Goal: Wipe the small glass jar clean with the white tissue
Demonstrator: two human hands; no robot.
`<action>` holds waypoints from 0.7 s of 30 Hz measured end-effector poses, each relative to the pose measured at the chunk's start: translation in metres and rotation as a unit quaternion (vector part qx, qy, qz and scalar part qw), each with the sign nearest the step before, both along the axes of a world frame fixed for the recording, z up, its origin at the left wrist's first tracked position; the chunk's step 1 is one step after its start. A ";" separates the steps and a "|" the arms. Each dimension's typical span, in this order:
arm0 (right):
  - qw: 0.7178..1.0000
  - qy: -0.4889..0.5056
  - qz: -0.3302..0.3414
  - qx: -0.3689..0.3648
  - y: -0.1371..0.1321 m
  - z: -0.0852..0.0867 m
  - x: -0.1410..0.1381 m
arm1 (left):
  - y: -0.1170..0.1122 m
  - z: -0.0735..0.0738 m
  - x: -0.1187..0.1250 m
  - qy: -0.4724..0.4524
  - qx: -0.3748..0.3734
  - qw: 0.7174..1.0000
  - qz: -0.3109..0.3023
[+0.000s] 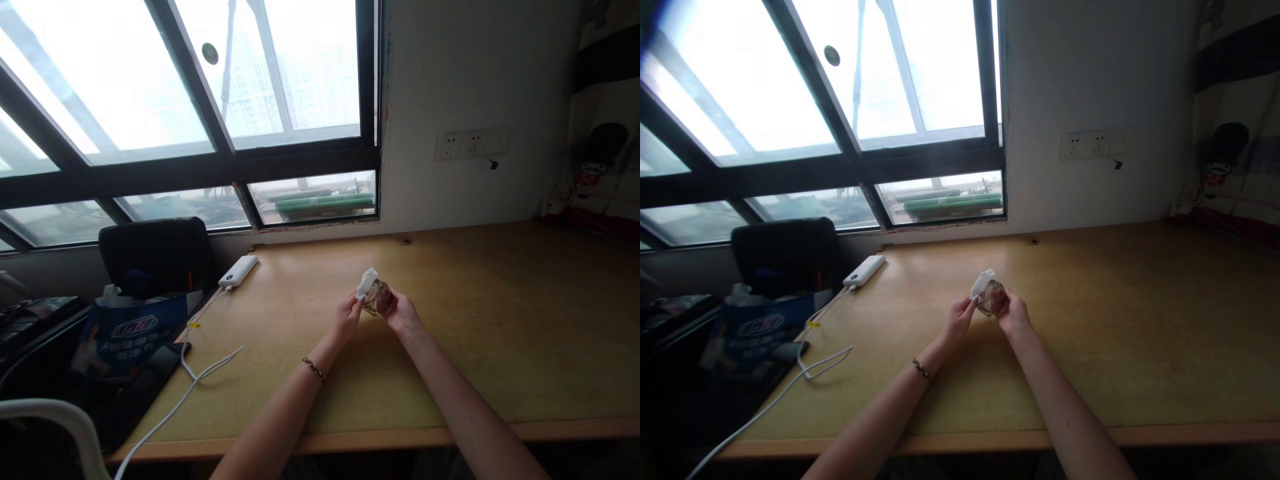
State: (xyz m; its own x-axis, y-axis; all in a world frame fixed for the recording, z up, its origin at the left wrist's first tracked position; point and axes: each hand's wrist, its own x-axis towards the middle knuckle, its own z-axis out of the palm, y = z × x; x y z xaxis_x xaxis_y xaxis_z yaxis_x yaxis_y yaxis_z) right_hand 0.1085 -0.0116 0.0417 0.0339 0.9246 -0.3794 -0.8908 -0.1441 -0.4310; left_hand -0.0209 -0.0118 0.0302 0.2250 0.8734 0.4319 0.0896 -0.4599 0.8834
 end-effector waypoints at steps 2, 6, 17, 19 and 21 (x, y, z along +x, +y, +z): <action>0.999 0.015 -0.033 0.002 0.002 0.001 0.004 | -0.006 0.004 0.002 0.040 0.046 0.998 -0.005; 0.997 0.017 -0.071 0.033 0.006 -0.003 0.010 | -0.014 0.010 0.006 0.094 0.104 0.990 -0.009; 0.999 0.014 -0.024 0.040 -0.003 0.002 -0.002 | -0.008 0.003 0.002 0.107 0.049 0.990 0.077; 0.999 0.003 0.008 0.041 -0.006 0.004 -0.005 | -0.006 0.002 0.001 0.085 0.030 0.991 0.094; 0.999 -0.013 0.014 0.044 -0.007 0.004 -0.006 | -0.005 0.002 0.001 0.064 0.029 0.993 0.090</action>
